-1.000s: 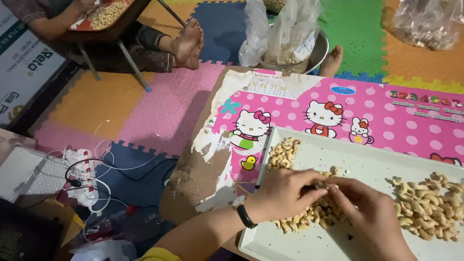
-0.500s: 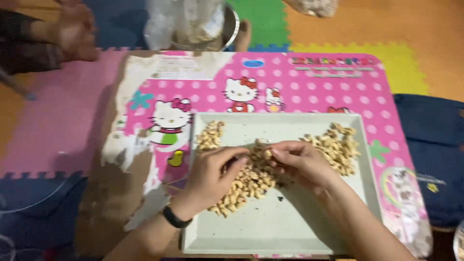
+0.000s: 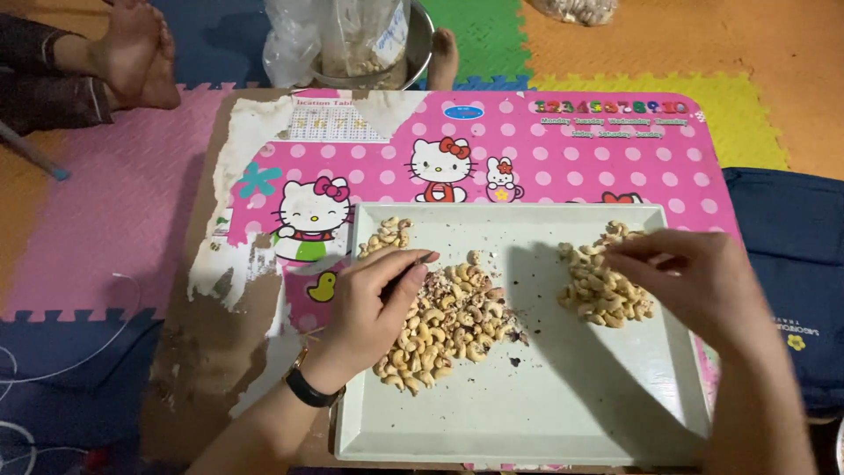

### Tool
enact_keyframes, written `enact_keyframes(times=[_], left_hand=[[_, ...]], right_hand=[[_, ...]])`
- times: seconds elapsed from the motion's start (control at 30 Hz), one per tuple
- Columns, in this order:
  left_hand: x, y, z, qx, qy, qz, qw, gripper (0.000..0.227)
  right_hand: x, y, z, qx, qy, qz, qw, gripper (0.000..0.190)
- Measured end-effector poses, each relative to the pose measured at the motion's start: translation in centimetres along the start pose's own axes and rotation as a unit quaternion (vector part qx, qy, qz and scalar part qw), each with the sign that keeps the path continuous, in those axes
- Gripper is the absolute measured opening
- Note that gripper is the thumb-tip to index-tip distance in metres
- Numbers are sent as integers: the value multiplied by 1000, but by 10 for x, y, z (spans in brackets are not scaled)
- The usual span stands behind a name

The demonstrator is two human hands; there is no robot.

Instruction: Manually inspecting and peeling the skin off cashew nuts on a tray

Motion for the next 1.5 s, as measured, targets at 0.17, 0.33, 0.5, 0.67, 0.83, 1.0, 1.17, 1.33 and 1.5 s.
enact_keyframes(times=[0.17,0.33,0.5,0.67,0.83,1.0,1.17,1.33,1.5], left_hand=[[9,-2,0,0,16,-19,1000,27],[13,3,1,-8,36,-42,998,25],[23,-5,-5,-40,78,-37,995,23],[29,-6,-6,-50,101,-58,992,23],[33,-5,-9,-58,117,-63,989,21],[31,2,-11,-58,110,-83,989,20],[28,6,-12,-65,104,-81,989,20],[16,3,-10,-40,80,-92,992,23],[6,7,-8,-18,47,-65,997,26]], right_hand=[[-3,34,-10,-48,-35,-186,981,24],[0,0,-11,-13,-15,-161,987,21],[-86,-102,-23,186,-244,-172,936,11],[-120,-172,-3,325,-189,-178,909,13],[-151,-207,16,433,-77,-133,888,26],[-185,-207,20,531,-36,-165,830,19],[-163,-204,17,469,-57,-143,869,22],[-119,-171,8,296,-125,-53,945,15],[-119,-109,0,148,-206,99,962,19]])
Point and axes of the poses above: each hand's wrist, its own z-axis towards the middle knuckle, its own x-axis out of the back of the hand, y = z × x, the point moved 10 cm from there along z, towards the middle knuckle, and after that the axes turned 11 degrees about -z, right-handed, at the moved point
